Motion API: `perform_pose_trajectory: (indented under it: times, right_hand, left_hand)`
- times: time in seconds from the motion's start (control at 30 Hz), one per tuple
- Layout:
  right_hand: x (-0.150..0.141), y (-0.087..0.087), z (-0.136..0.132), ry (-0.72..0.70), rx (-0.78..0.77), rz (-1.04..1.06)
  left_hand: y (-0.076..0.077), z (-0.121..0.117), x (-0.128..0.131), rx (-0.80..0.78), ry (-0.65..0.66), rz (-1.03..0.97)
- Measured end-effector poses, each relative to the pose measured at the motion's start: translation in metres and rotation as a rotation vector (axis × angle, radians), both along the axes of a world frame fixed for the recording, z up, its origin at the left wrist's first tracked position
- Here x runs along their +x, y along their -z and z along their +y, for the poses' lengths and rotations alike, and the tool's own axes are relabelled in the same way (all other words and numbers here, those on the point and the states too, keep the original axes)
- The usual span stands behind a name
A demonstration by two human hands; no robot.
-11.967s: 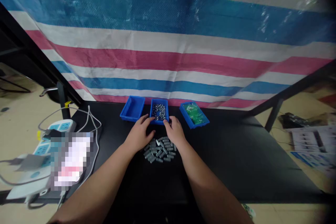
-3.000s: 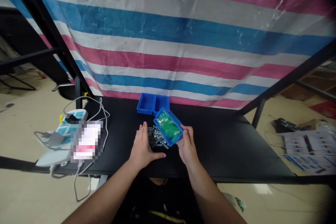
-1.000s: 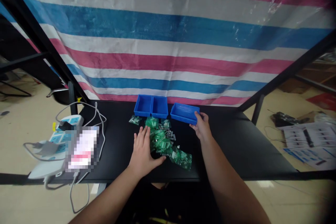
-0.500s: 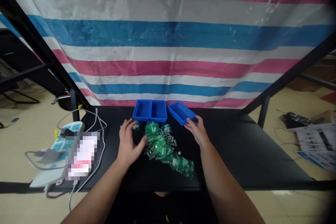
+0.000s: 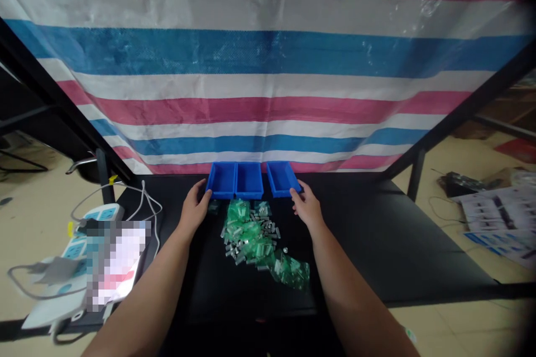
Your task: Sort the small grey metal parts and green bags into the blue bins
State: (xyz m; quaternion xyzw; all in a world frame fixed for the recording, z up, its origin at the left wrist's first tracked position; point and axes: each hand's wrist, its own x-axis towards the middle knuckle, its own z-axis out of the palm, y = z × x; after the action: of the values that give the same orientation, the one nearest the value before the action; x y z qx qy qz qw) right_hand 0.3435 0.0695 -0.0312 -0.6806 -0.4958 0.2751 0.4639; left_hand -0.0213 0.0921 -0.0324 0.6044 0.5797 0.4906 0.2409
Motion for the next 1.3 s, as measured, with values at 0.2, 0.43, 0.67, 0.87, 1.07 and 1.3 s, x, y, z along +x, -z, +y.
perform_pose_trajectory:
  times: [0.2, 0.43, 0.67, 0.87, 1.07, 1.3]
  right_hand:
    - [-0.008, -0.001, 0.001, -0.026, 0.044, -0.262]
    - [-0.011, 0.0, -0.002, -0.091, 0.046, -0.274]
    - [-0.007, 0.004, 0.001, -0.125, 0.047, -0.251]
    - [-0.006, 0.006, 0.002, -0.109, 0.045, -0.232]
    - [-0.006, 0.007, -0.003, -0.19, 0.143, -0.3]
    - [-0.008, 0.005, -0.011, -0.203, 0.33, -0.217]
  left_hand:
    - [0.0, 0.0, 0.0, -0.03, 0.036, 0.042]
    - [-0.003, -0.002, 0.002, -0.026, 0.036, 0.08]
    - [-0.005, -0.003, 0.003, -0.029, 0.027, 0.128]
    - [-0.003, -0.004, 0.005, -0.036, 0.017, 0.12]
    - [-0.001, -0.006, 0.002, 0.054, -0.017, 0.118]
    - [-0.011, -0.025, -0.002, -0.116, -0.173, 0.456]
